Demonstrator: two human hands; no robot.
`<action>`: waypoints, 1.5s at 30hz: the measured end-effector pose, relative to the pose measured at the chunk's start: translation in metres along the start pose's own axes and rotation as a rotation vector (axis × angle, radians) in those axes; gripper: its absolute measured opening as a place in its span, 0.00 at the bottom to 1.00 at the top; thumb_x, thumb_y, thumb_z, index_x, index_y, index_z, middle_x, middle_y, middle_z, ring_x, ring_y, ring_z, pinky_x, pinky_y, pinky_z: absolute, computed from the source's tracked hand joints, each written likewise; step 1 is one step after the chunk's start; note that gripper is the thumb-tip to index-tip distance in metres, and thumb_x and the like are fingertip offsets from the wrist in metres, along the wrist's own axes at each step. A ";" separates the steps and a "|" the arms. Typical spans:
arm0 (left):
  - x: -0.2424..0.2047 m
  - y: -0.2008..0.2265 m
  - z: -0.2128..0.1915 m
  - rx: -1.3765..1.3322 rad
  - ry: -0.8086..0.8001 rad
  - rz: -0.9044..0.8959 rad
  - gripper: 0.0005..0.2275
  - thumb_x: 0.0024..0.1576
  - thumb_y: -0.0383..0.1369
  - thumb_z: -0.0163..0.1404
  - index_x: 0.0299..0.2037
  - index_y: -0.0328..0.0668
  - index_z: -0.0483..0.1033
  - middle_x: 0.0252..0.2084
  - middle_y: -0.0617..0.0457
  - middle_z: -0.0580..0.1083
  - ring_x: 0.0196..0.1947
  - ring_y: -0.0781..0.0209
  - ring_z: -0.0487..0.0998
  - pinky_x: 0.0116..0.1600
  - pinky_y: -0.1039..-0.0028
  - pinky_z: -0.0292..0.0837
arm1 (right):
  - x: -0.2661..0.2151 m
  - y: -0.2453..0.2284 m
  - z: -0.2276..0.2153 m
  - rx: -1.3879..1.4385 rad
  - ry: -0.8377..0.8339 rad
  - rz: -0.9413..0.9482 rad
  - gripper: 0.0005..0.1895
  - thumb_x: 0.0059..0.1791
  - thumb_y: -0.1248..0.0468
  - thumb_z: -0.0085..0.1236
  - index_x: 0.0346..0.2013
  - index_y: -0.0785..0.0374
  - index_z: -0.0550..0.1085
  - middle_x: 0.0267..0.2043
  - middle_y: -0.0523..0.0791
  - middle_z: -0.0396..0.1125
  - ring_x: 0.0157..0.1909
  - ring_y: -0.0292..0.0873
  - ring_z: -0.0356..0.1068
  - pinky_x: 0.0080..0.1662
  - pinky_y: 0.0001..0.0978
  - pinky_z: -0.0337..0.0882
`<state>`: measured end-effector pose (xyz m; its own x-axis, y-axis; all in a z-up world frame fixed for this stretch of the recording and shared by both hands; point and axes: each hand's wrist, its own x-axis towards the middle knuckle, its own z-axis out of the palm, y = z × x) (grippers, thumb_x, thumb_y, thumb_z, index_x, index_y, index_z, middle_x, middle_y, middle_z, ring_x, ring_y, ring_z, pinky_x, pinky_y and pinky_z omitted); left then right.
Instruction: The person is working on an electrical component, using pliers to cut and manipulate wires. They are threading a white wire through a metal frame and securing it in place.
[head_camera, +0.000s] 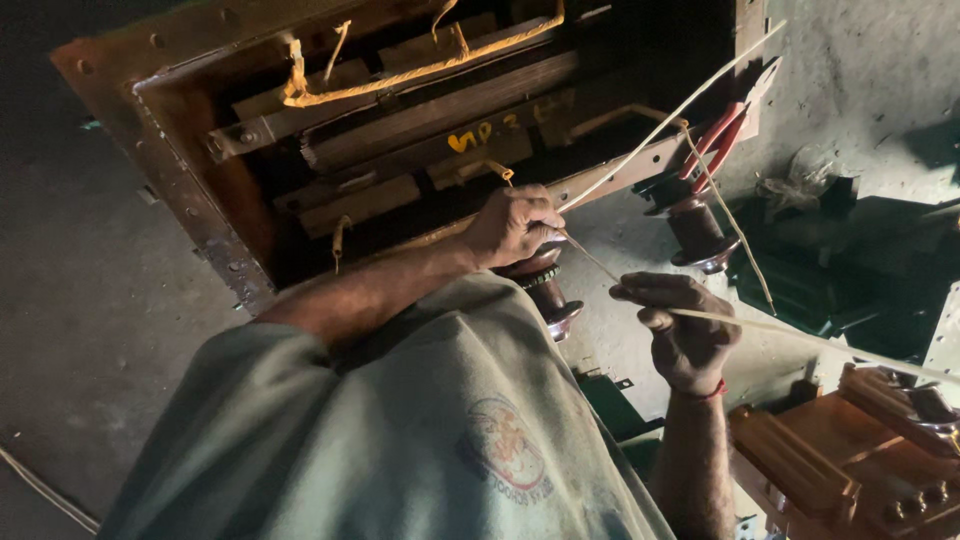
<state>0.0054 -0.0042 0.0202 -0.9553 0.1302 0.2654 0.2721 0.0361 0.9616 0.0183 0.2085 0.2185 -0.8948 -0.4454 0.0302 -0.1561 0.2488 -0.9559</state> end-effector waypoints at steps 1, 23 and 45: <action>0.001 -0.001 -0.001 -0.018 0.006 -0.009 0.06 0.52 0.25 0.64 0.38 0.37 0.83 0.37 0.49 0.79 0.37 0.55 0.82 0.42 0.69 0.79 | 0.001 0.001 0.004 0.106 0.036 0.002 0.14 0.54 0.57 0.62 0.47 0.66 0.76 0.51 0.52 0.74 0.52 0.49 0.78 0.50 0.40 0.82; 0.009 0.001 -0.007 -0.097 0.107 0.010 0.06 0.54 0.24 0.63 0.35 0.33 0.79 0.38 0.46 0.80 0.37 0.56 0.84 0.42 0.72 0.82 | 0.000 0.030 0.069 -0.127 0.501 -0.144 0.17 0.57 0.62 0.59 0.55 0.70 0.67 0.53 0.53 0.69 0.45 0.46 0.76 0.46 0.37 0.80; 0.007 0.002 -0.005 -0.023 0.070 -0.026 0.05 0.57 0.31 0.57 0.36 0.37 0.81 0.37 0.46 0.79 0.39 0.51 0.83 0.45 0.66 0.79 | 0.029 0.082 0.076 -0.612 0.264 -0.082 0.08 0.51 0.74 0.65 0.44 0.64 0.79 0.45 0.47 0.75 0.48 0.46 0.78 0.50 0.35 0.77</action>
<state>-0.0008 -0.0084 0.0246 -0.9680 0.0604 0.2436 0.2450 0.0159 0.9694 0.0111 0.1502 0.1183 -0.9302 -0.2774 0.2405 -0.3671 0.7008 -0.6116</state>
